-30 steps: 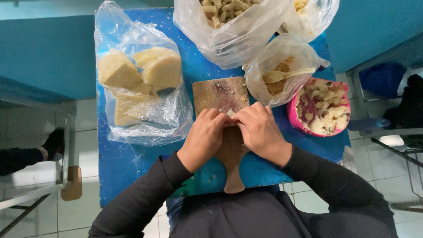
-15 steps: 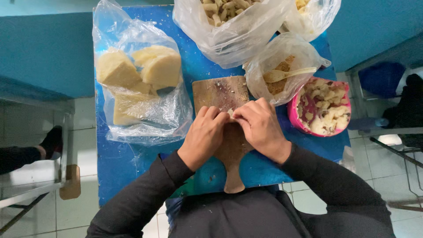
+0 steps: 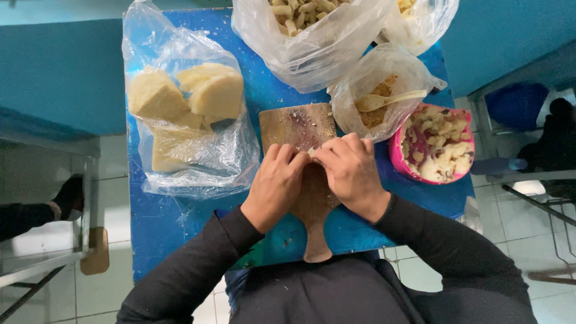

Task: The person sits at a small table and shapes dough pieces by hand on a wooden board. They spoon filling from a plastic bag onto a flattened dough piece, fold and pinch the dough closed, and place the finished piece aside, repeating the cycle.

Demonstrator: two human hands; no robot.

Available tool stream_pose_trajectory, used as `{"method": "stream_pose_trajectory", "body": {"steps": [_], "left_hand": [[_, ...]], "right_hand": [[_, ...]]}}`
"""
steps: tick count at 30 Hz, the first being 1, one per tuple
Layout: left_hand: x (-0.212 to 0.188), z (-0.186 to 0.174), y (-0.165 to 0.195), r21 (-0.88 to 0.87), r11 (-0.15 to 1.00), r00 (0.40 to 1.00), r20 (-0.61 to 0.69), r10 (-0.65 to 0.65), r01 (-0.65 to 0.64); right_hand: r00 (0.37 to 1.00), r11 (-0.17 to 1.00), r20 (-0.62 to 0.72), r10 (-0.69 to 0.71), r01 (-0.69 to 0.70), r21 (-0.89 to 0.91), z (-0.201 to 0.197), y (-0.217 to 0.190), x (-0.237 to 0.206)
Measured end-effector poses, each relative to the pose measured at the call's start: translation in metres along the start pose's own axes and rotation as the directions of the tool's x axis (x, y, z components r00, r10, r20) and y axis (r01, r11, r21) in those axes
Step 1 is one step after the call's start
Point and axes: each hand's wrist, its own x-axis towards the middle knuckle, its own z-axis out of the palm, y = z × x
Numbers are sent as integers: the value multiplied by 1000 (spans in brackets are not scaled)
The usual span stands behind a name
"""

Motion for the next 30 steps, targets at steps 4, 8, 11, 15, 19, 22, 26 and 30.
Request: {"method": "stream_pose_trajectory", "body": {"steps": [4,8,11,15,19,22,26,30], "left_hand": [[-3,0,1,19,1000,1000,25,8,-8],[-2,2,-2,-4,1000,1000,18,1,-1],[-2,4,-1,-14,1000,999,-31,-5,4],[-1,5,0,-44,999,999,-19,-33,32],[3,7,-3,-45,999,998,-62,-15,12],[3,6,-4,-50,999,996,-83,-22,18],[3,5,-3,-80,994,996,-52,-74,70],[3,4,-2,-175,979,985,-125,-123,100]], "right_hand": [[1000,999,-9,-29,29,33,-2,-3,-2],[1000,997,3,-6,6,79,-2,-3,0],[1000,998,7,24,-24,65,0,-2,4],[998,994,9,56,-56,97,0,0,6],[998,999,-56,9,-7,44,0,0,5],[995,994,-66,-74,68,-86,-1,-6,-2],[995,978,-41,-96,86,-190,1,-12,-9],[996,980,-52,-69,58,-189,7,-7,-4]]}}
